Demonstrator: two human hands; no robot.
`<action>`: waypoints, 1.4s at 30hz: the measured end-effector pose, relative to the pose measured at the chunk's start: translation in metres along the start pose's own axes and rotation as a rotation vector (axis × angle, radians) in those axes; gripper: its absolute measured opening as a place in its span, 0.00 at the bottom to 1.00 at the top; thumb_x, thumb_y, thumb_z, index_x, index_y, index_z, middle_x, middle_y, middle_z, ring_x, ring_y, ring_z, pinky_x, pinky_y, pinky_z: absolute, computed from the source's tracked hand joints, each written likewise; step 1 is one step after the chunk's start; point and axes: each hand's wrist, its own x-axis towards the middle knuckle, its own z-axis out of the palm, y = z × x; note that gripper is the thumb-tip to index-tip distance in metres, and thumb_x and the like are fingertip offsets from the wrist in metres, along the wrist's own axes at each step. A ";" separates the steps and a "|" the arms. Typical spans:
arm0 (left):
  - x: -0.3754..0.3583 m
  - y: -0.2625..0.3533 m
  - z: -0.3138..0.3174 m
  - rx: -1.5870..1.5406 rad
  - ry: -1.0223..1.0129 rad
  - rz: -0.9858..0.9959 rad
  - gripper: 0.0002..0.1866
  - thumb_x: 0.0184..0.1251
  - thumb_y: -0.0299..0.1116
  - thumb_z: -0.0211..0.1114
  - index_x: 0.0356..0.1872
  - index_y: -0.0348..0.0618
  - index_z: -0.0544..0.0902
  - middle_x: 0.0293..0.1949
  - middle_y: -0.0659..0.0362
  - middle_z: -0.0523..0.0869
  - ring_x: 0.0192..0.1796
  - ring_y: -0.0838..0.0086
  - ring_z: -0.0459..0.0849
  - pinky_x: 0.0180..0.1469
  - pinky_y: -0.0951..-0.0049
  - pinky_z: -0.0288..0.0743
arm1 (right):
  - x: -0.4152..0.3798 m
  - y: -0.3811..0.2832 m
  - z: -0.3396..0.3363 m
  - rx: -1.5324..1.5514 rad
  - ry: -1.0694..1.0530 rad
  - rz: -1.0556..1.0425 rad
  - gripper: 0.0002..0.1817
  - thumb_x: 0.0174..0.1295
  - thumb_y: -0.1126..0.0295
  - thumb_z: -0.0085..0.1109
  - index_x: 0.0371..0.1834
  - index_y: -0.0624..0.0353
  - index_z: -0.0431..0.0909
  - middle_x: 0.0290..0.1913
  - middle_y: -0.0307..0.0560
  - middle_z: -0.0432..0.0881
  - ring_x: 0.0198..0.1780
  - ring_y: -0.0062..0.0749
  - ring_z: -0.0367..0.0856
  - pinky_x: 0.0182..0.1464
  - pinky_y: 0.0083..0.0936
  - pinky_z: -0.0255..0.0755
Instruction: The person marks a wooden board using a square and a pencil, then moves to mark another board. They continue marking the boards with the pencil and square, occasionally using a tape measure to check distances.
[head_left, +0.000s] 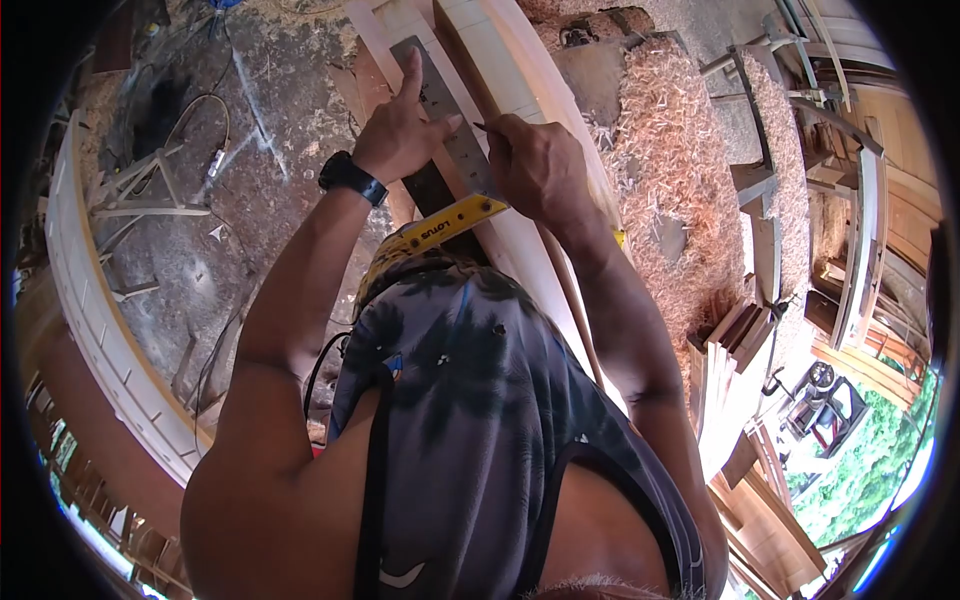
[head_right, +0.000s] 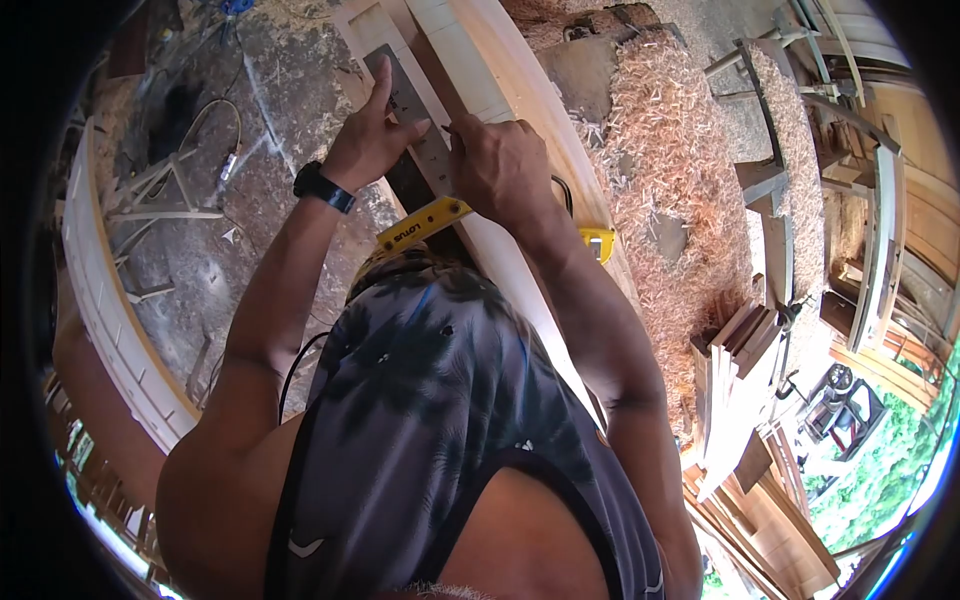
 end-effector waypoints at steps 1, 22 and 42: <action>0.000 0.003 -0.001 0.016 -0.008 -0.020 0.57 0.68 0.52 0.69 0.84 0.44 0.37 0.42 0.35 0.89 0.47 0.40 0.90 0.53 0.52 0.85 | 0.000 0.000 0.000 -0.005 -0.005 -0.009 0.08 0.67 0.68 0.63 0.41 0.58 0.88 0.26 0.60 0.85 0.31 0.57 0.88 0.35 0.46 0.81; -0.001 0.026 -0.012 0.064 -0.113 -0.212 0.57 0.68 0.49 0.70 0.85 0.47 0.38 0.53 0.37 0.88 0.54 0.42 0.88 0.57 0.54 0.83 | -0.001 0.006 0.004 0.026 -0.020 -0.155 0.07 0.61 0.76 0.62 0.40 0.61 0.87 0.24 0.60 0.84 0.28 0.58 0.86 0.34 0.48 0.79; -0.002 0.006 -0.002 0.078 0.006 -0.057 0.55 0.65 0.48 0.68 0.84 0.44 0.41 0.35 0.35 0.89 0.40 0.40 0.90 0.44 0.46 0.85 | 0.094 -0.005 0.042 -0.055 0.019 -0.156 0.09 0.58 0.66 0.58 0.28 0.61 0.80 0.23 0.61 0.84 0.30 0.63 0.85 0.47 0.50 0.77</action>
